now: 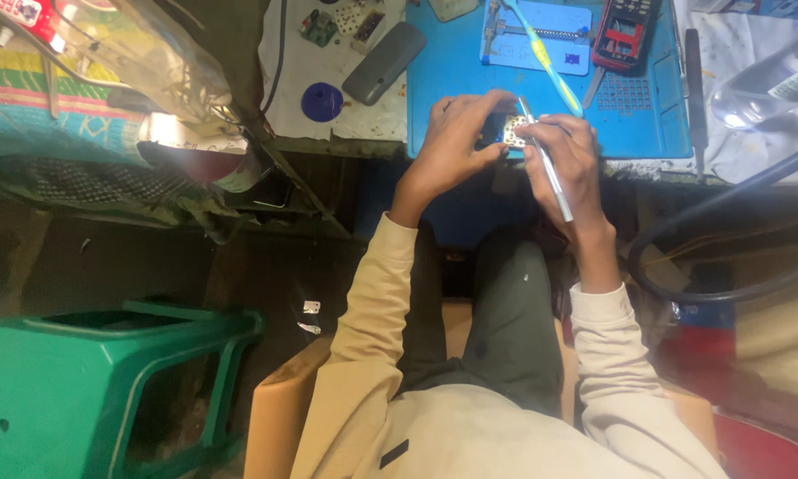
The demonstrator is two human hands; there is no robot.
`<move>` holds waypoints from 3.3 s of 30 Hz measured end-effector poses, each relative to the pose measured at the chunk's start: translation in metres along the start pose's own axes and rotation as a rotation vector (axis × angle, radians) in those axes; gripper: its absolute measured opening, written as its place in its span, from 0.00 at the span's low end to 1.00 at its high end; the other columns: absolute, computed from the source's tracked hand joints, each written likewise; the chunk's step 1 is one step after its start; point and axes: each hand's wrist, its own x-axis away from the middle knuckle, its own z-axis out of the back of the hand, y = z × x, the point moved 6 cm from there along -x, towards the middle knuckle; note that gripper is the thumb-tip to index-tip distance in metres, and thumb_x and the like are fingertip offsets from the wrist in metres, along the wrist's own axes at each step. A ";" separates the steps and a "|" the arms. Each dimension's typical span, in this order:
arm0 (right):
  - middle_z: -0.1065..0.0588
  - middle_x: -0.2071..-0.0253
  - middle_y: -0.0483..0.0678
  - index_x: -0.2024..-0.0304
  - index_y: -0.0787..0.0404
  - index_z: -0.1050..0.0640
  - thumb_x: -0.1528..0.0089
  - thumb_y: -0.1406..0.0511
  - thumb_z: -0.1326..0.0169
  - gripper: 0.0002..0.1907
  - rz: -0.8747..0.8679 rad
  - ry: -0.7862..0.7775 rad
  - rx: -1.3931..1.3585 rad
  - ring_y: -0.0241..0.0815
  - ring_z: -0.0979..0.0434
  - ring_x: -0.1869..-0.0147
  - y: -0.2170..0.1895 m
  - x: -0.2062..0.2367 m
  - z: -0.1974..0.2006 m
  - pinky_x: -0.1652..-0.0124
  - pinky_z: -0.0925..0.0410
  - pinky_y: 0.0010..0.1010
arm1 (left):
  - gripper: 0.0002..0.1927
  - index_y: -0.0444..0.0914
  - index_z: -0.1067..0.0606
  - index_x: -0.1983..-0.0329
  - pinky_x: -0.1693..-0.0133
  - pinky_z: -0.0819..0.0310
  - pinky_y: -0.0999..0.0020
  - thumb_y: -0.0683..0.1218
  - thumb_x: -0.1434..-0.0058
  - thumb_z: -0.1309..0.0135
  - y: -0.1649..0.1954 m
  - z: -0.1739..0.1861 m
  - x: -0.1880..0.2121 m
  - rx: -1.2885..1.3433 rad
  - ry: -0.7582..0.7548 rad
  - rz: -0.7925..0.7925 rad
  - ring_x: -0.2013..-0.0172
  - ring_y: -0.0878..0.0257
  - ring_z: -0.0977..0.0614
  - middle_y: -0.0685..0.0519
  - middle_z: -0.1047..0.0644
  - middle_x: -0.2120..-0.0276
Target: The person sits at a repair bench and cleans a disassembled phone motherboard. They hold the board steady with one hand while scrubbing it with a toothbrush, apply liquid from a plastic bottle onto the board, and continue brushing the board's surface.
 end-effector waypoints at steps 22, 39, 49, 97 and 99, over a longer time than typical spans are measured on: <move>0.19 0.54 0.51 0.43 0.65 0.25 0.28 0.69 0.48 0.12 -0.264 0.273 -0.149 0.47 0.20 0.51 -0.027 0.033 0.015 0.48 0.28 0.38 | 0.37 0.44 0.34 0.32 0.34 0.46 0.56 0.49 0.44 0.36 -0.013 -0.006 -0.001 -0.017 -0.053 -0.040 0.40 0.55 0.26 0.57 0.21 0.43; 0.19 0.56 0.56 0.48 0.68 0.23 0.32 0.74 0.46 0.10 -0.219 0.213 -0.165 0.46 0.17 0.57 -0.039 0.044 0.000 0.57 0.25 0.33 | 0.35 0.43 0.32 0.33 0.36 0.44 0.59 0.48 0.44 0.37 -0.013 -0.006 0.000 0.006 -0.056 0.001 0.44 0.58 0.23 0.58 0.19 0.44; 0.18 0.57 0.55 0.48 0.69 0.25 0.28 0.70 0.47 0.08 -0.257 0.210 -0.242 0.42 0.16 0.57 -0.025 0.042 -0.013 0.56 0.25 0.31 | 0.36 0.43 0.32 0.32 0.35 0.45 0.58 0.49 0.44 0.36 -0.017 -0.009 0.001 0.007 -0.042 -0.013 0.41 0.55 0.25 0.55 0.20 0.43; 0.21 0.58 0.56 0.53 0.68 0.23 0.38 0.77 0.41 0.11 -0.100 0.168 -0.052 0.54 0.20 0.55 -0.031 0.053 0.023 0.54 0.27 0.39 | 0.26 0.48 0.25 0.39 0.38 0.45 0.51 0.54 0.42 0.39 0.005 -0.009 -0.001 -0.206 -0.048 -0.012 0.43 0.53 0.27 0.55 0.24 0.48; 0.22 0.59 0.56 0.53 0.68 0.23 0.38 0.77 0.41 0.11 -0.098 0.168 -0.040 0.54 0.20 0.55 -0.033 0.052 0.024 0.55 0.28 0.39 | 0.25 0.49 0.24 0.40 0.38 0.44 0.51 0.54 0.42 0.39 0.005 -0.010 -0.001 -0.214 -0.061 0.001 0.43 0.54 0.27 0.55 0.24 0.47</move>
